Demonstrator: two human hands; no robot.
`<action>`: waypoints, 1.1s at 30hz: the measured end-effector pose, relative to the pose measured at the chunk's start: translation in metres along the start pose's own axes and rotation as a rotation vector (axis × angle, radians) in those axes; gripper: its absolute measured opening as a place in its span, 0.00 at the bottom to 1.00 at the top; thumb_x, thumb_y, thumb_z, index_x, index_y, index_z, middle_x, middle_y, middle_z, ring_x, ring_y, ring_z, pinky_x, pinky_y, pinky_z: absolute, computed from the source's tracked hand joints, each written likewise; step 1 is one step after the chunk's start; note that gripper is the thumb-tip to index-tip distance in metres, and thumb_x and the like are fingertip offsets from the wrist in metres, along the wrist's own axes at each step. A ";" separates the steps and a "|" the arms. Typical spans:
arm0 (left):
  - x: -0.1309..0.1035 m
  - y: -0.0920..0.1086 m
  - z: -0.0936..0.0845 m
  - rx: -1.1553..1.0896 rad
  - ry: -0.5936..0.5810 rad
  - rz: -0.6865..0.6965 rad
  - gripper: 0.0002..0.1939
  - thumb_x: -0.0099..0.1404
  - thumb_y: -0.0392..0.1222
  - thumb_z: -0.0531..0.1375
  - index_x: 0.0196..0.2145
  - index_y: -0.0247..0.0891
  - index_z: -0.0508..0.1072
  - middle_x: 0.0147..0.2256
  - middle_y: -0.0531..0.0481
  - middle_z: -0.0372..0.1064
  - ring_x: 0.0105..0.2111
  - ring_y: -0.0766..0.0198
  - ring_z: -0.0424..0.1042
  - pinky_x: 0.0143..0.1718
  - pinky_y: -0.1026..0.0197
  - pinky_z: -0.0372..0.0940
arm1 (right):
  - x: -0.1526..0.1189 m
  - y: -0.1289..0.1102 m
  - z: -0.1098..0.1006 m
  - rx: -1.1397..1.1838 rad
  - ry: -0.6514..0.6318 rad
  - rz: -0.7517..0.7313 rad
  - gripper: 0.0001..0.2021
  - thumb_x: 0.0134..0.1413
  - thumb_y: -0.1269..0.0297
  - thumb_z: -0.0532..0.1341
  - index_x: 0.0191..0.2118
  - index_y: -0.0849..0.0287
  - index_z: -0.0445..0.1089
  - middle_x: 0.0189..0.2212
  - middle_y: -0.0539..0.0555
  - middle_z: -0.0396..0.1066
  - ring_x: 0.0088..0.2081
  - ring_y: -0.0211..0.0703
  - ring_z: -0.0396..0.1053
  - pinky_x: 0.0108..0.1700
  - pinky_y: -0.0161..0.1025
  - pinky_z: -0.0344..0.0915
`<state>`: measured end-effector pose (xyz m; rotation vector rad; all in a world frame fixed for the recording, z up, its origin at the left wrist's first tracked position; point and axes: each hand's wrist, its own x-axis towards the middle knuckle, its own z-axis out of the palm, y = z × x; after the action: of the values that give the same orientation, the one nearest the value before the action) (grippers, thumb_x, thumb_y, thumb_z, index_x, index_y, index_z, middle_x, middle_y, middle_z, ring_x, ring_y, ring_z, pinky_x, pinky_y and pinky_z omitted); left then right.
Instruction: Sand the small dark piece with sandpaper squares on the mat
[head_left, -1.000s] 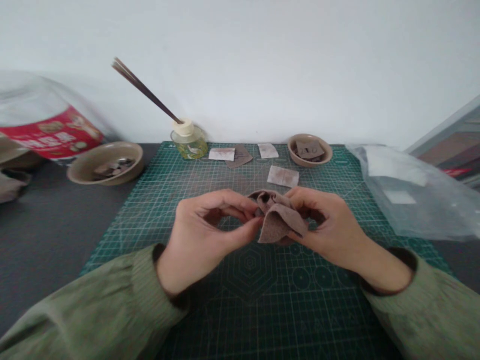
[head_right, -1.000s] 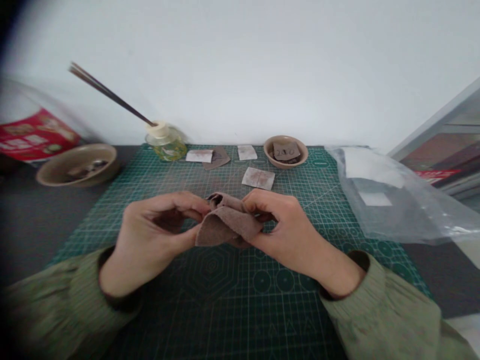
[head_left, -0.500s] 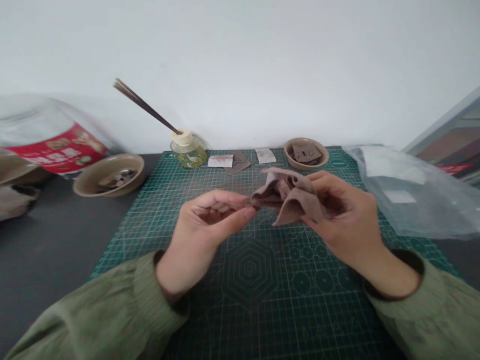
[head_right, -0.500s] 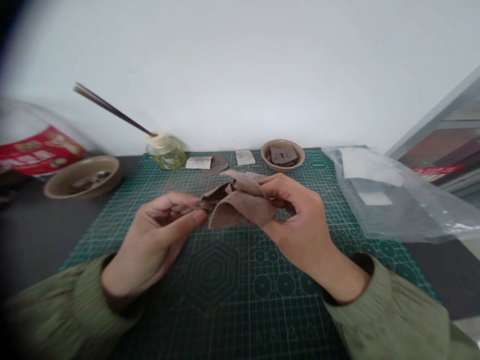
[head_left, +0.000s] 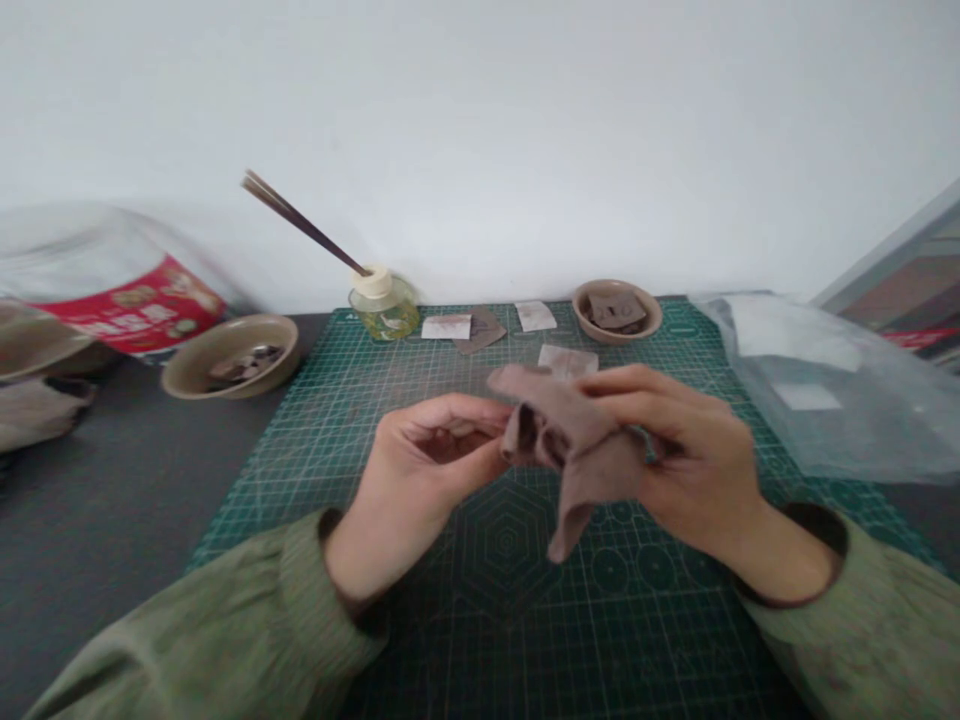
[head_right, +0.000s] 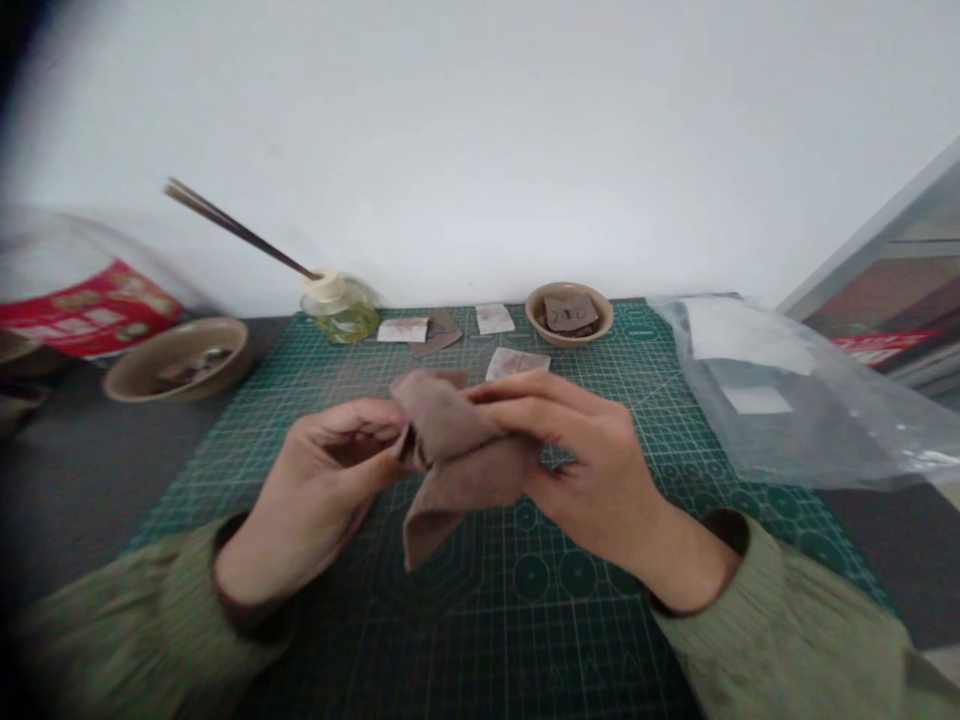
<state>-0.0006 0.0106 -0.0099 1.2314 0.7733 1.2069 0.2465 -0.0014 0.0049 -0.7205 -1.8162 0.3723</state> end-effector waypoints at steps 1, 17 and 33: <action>-0.001 0.001 0.000 -0.016 0.005 0.020 0.07 0.63 0.37 0.81 0.39 0.41 0.90 0.37 0.48 0.88 0.35 0.64 0.86 0.40 0.68 0.81 | 0.000 0.001 0.001 -0.015 -0.071 -0.038 0.19 0.61 0.85 0.68 0.51 0.55 0.83 0.53 0.54 0.86 0.53 0.44 0.84 0.58 0.37 0.80; 0.002 0.011 -0.001 0.058 -0.044 0.309 0.17 0.65 0.24 0.76 0.41 0.48 0.90 0.44 0.54 0.89 0.47 0.65 0.88 0.49 0.68 0.81 | 0.000 -0.002 -0.005 -0.158 0.002 -0.113 0.20 0.59 0.84 0.69 0.51 0.54 0.84 0.51 0.57 0.87 0.51 0.47 0.86 0.55 0.39 0.81; 0.002 0.012 -0.002 0.223 -0.081 0.367 0.15 0.64 0.26 0.76 0.42 0.45 0.89 0.38 0.51 0.87 0.38 0.63 0.83 0.43 0.62 0.77 | -0.004 0.015 0.005 -0.163 -0.260 -0.127 0.22 0.58 0.87 0.61 0.50 0.61 0.84 0.51 0.60 0.87 0.51 0.45 0.86 0.54 0.36 0.81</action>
<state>-0.0050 0.0119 0.0015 1.6485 0.6514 1.3809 0.2470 0.0083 -0.0082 -0.6879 -2.1455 0.2443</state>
